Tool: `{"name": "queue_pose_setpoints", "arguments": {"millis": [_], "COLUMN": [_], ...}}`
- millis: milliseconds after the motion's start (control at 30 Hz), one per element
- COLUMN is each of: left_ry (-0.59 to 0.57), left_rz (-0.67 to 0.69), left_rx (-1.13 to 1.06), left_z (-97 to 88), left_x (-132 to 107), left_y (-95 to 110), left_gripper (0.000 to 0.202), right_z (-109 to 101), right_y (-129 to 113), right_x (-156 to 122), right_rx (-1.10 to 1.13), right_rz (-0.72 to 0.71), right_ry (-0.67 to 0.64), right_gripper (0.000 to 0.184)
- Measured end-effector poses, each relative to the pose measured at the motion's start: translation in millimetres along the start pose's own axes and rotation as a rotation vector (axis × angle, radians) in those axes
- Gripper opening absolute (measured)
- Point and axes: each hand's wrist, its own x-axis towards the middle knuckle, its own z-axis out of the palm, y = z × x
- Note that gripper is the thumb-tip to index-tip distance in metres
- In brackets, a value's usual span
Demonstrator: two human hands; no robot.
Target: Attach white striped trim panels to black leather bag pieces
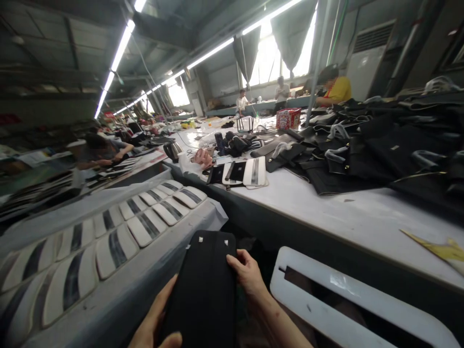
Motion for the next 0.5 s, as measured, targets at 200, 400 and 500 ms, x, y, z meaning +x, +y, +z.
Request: {"name": "queue_pose_setpoints", "arguments": {"millis": [200,400,500], "left_ry": [0.212,0.177,0.204], "left_rz": [0.044,0.028,0.021], "left_rx": [0.061,0.147,0.133], "left_z": [20.5,40.5,48.2], "left_x": [43,50,53], "left_y": [2,6,3], "left_gripper": [0.059,0.039,0.041], "right_z": [22,28,26], "right_y": [-1,-12,-17], "right_x": [-14,-27,-27], "right_rx": [-0.218,-0.488,-0.516], "right_rz": [-0.231,-0.363,-0.415], "right_ry": [0.094,0.274,0.329], "right_gripper": [0.037,0.030,0.032]}}
